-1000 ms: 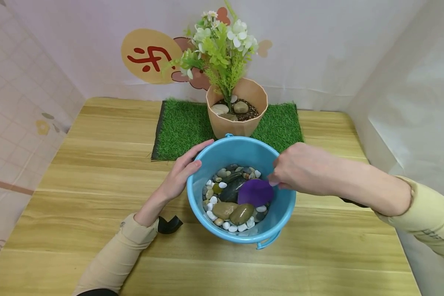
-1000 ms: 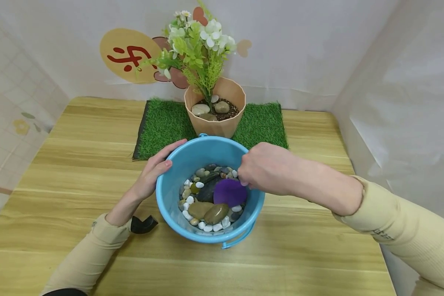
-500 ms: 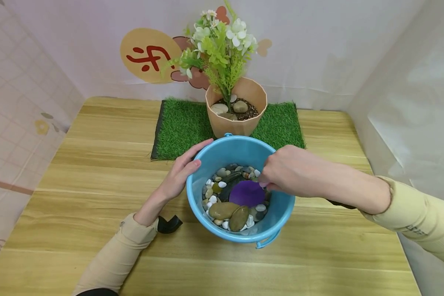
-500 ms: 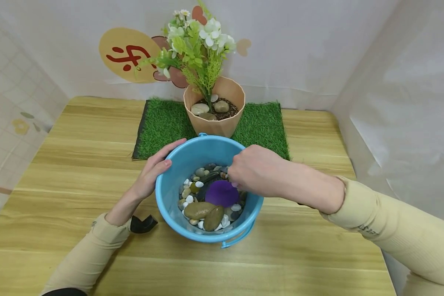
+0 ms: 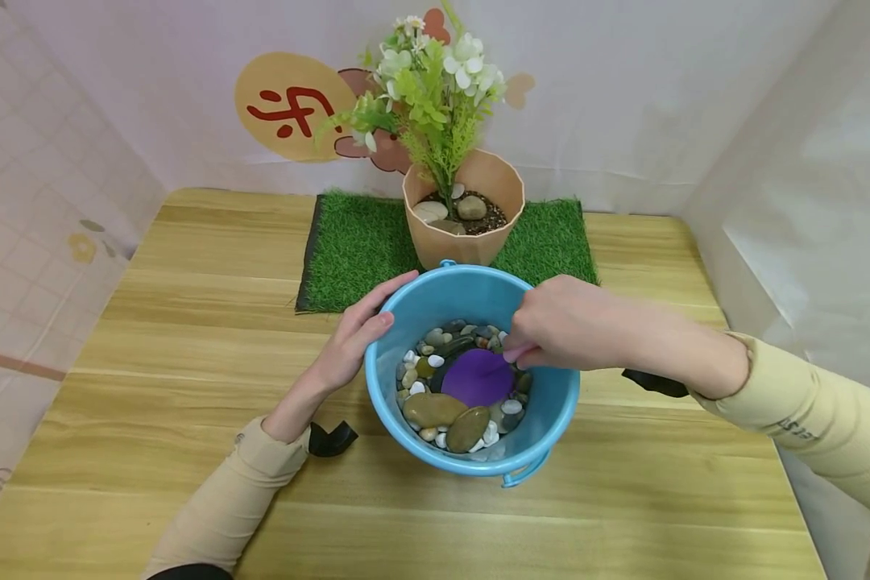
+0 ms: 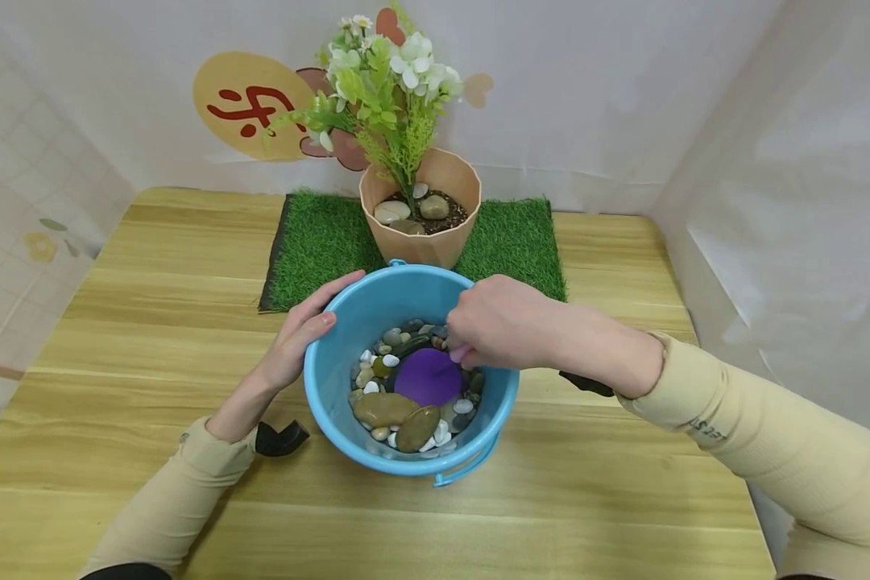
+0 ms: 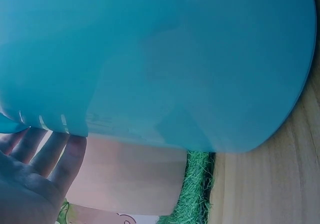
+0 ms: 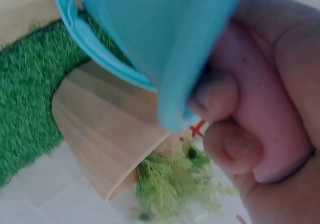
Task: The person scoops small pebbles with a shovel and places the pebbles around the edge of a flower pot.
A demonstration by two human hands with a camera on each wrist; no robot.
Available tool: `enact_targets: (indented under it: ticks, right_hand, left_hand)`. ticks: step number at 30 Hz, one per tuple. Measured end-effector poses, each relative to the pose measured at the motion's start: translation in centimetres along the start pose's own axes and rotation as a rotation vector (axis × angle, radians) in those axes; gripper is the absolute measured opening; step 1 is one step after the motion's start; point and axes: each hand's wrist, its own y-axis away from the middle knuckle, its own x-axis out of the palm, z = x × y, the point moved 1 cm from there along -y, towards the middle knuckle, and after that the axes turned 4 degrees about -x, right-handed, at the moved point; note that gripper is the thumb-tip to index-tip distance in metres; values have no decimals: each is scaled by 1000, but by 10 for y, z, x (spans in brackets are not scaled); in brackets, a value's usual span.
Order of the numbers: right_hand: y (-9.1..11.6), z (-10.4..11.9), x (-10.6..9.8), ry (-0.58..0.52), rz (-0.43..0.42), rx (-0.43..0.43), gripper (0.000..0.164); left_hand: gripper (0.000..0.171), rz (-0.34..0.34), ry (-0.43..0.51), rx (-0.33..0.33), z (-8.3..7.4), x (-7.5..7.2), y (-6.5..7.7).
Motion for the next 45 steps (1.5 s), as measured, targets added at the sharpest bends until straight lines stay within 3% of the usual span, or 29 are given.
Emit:
enact_targets:
  ticks: [5, 13, 16, 21, 23, 25, 29, 31, 39, 45]
  right_hand:
    - [-4, 3, 6, -29, -3, 31, 38]
    - [-3, 8, 10, -71, -36, 99, 16]
    - [-4, 17, 11, 8, -56, 117, 18]
    - [-7, 41, 13, 320, -47, 68, 27]
    - [-7, 45, 13, 373, -50, 51, 27]
    - [-8, 42, 16, 303, -51, 66, 24]
    - [-8, 22, 30, -17, -86, 87, 23]
    - [-9, 16, 35, -115, -94, 82, 23]
    - [-12, 14, 34, -139, -86, 66, 21]
    - [-13, 8, 32, -253, -27, 84, 15]
  left_hand:
    - [61, 0, 3, -8, -1, 0, 0]
    - [61, 5, -2, 9, -1, 1, 0]
    - [62, 0, -2, 4, 0, 0, 0]
    - [62, 8, 3, 8, 0, 0, 0]
    - [61, 10, 9, 9, 0, 0, -1]
    - [61, 9, 11, 7, -1, 0, -1]
    - [62, 6, 12, -10, -1, 0, -1]
    - [62, 10, 13, -15, -1, 0, -1]
    - [62, 0, 16, -12, -1, -2, 1]
    - [62, 19, 28, -12, 1, -1, 0]
